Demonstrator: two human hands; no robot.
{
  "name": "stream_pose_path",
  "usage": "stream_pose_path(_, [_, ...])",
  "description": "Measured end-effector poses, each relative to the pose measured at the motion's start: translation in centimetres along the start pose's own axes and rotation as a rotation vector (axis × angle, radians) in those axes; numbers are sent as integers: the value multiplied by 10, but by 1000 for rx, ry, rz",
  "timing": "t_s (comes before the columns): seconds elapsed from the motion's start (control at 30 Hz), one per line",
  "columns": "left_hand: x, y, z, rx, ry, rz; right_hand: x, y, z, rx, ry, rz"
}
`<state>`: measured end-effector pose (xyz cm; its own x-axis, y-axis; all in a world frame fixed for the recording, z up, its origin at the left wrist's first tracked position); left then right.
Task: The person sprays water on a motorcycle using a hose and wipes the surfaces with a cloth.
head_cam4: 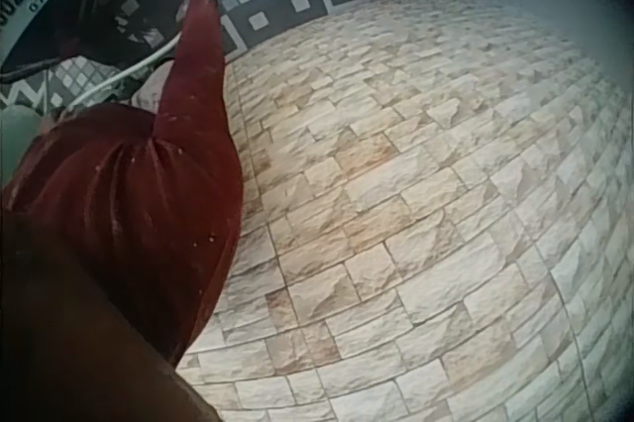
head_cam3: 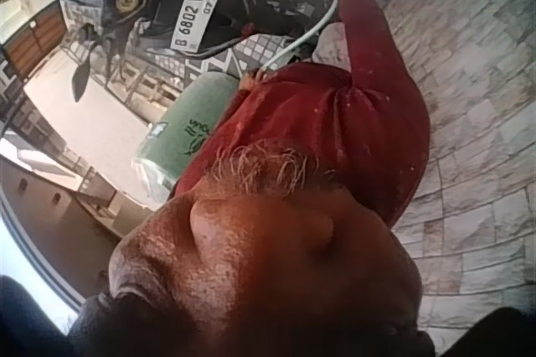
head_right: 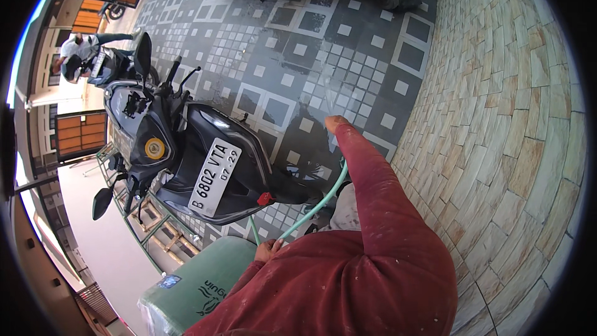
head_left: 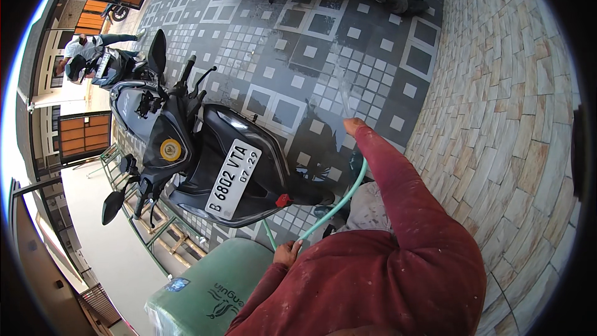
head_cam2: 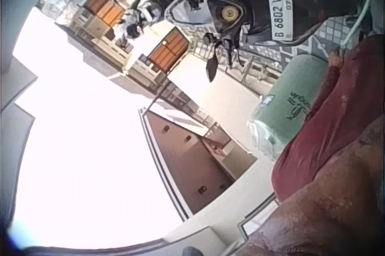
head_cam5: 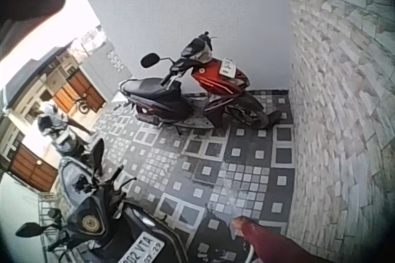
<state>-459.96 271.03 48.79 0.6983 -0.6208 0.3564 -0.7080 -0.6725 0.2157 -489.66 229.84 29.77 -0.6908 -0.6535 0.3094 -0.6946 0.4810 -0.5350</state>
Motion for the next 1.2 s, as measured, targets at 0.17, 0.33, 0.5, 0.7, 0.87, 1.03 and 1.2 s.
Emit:
stream_pose_path(0.17, [-5,-4,-7,-29,19,18,-87,-5,2,409,-425,-958])
stream_pose_path(0.33, [-14,-8,-15,-10,-21,70,-161,10,5,514,-647,-1127])
stream_pose_path(0.5, [-21,-18,-27,28,-13,61,-161,-9,33,409,-373,-861])
stream_pose_path(0.7, [-17,-33,-25,38,46,-30,-113,-41,48,411,-109,-780])
stream_pose_path(0.87, [-11,-36,-15,26,82,-20,-73,-60,40,252,-116,-720])
stream_pose_path(1.03, [-7,-37,-8,23,87,-53,-41,-76,18,157,-59,-417])
stream_pose_path(1.2, [-6,-38,-9,45,59,-61,-37,-69,18,83,13,-229])
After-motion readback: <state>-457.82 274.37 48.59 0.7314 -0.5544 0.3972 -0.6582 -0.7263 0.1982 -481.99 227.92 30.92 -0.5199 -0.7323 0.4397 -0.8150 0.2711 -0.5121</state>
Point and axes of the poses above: each hand's wrist, its own z-axis towards the middle knuckle, its own x-axis out of the back of the hand, y = z × x, the point moved 6 cm from there along z, towards the middle knuckle, and after that the axes turned 9 degrees about -y, right-handed, at the moved point
